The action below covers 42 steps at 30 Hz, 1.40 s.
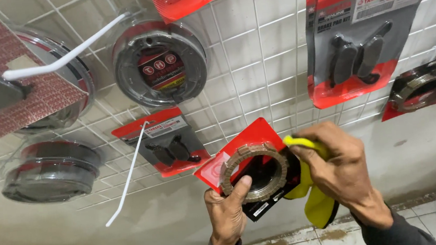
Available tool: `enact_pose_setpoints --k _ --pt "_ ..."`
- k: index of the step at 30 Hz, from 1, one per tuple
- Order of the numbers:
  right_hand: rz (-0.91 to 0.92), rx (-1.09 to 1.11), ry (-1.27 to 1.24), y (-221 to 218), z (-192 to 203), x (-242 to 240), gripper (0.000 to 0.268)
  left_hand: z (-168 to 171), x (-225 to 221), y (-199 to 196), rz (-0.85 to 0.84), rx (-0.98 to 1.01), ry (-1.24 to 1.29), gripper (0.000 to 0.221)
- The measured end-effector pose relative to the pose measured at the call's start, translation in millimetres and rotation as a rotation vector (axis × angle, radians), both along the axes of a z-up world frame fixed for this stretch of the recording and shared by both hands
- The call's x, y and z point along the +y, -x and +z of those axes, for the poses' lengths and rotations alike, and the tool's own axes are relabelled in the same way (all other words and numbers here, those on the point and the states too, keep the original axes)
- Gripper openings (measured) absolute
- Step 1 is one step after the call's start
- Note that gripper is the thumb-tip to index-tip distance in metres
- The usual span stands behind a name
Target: Cleaning dust off packaged motorcycle clutch plates using a cloth.
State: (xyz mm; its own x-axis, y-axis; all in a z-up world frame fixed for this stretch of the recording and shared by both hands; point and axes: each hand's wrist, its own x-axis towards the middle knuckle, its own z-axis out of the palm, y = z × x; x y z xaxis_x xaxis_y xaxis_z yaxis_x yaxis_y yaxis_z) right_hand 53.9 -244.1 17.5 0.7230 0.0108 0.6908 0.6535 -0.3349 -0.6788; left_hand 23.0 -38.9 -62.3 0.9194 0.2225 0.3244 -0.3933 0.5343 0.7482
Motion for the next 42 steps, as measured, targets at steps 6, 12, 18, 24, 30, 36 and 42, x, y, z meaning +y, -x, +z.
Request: enact_pose_setpoints --k 6,12,18,24,30,36,42 --pt "0.024 -0.131 0.147 8.6 -15.6 14.8 0.031 13.1 -4.5 1.8 0.074 0.005 -0.035 0.034" --pt "0.060 0.225 0.059 8.1 5.8 5.4 0.011 15.4 -2.5 -0.7 0.039 -0.021 -0.015 0.040" --pt "0.032 0.150 0.059 16.2 -4.6 4.7 0.024 22.5 -0.5 -2.2 0.036 -0.030 0.109 0.039" --pt "0.059 0.092 0.000 29.2 -31.9 28.3 0.031 14.6 -14.5 -4.3 0.154 0.030 0.199 0.033" --pt "-0.011 0.246 -0.202 20.1 3.3 21.4 0.023 13.3 -16.1 -4.3 0.092 0.034 0.149 0.036" --pt "-0.097 -0.009 0.096 26.3 -15.3 32.8 0.036 11.8 -13.3 -1.7 0.125 0.040 0.168 0.033" --pt "-0.007 -0.086 0.063 11.6 9.0 28.4 0.026 17.4 -18.6 3.0 0.114 0.030 0.086 0.034"
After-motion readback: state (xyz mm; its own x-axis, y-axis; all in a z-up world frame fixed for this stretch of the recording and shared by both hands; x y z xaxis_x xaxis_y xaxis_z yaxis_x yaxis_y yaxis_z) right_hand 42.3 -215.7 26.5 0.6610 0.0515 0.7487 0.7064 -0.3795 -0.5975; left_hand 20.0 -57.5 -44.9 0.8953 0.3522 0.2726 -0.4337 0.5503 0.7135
